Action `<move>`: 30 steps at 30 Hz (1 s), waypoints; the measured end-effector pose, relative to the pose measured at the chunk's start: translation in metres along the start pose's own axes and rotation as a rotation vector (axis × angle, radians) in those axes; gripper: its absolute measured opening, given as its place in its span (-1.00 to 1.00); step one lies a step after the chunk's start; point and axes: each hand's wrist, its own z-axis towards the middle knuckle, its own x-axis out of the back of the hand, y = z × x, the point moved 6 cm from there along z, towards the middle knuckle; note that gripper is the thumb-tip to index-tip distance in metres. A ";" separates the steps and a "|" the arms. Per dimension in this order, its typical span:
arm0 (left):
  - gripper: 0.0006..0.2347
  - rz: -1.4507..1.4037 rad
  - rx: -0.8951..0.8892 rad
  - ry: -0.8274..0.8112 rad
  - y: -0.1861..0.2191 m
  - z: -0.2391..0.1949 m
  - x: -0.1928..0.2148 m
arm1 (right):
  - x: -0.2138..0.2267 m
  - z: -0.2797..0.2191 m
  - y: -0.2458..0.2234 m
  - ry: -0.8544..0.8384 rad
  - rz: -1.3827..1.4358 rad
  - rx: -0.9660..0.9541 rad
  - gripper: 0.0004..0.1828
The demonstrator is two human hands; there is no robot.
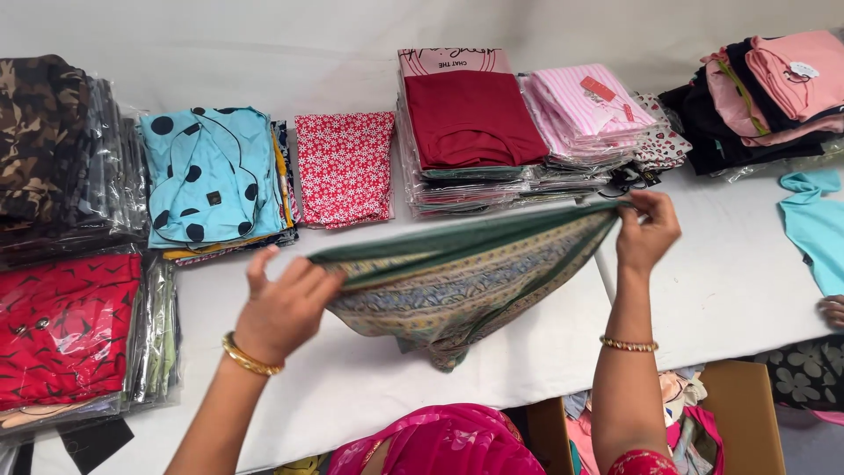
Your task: The person folds a camouflage-patterned garment, a green paisley-patterned scarf, and a white garment with a drawstring on a white table. The person handles each item by hand, smoothing and folding them into neat stacks before placing them aside.
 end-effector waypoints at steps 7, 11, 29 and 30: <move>-0.83 0.371 0.213 0.361 -0.058 0.024 0.067 | -0.048 0.048 -0.093 0.140 0.216 0.133 -0.81; -0.84 0.569 0.227 0.143 -0.071 0.036 0.076 | -0.072 0.057 -0.156 -0.152 -0.024 0.280 -0.84; -0.76 0.564 0.379 0.382 -0.078 -0.011 0.105 | -0.080 0.046 -0.146 -0.013 0.582 0.032 -0.80; -0.80 0.588 0.337 0.327 -0.075 -0.008 0.101 | -0.086 0.040 -0.137 -0.079 0.508 0.046 -0.81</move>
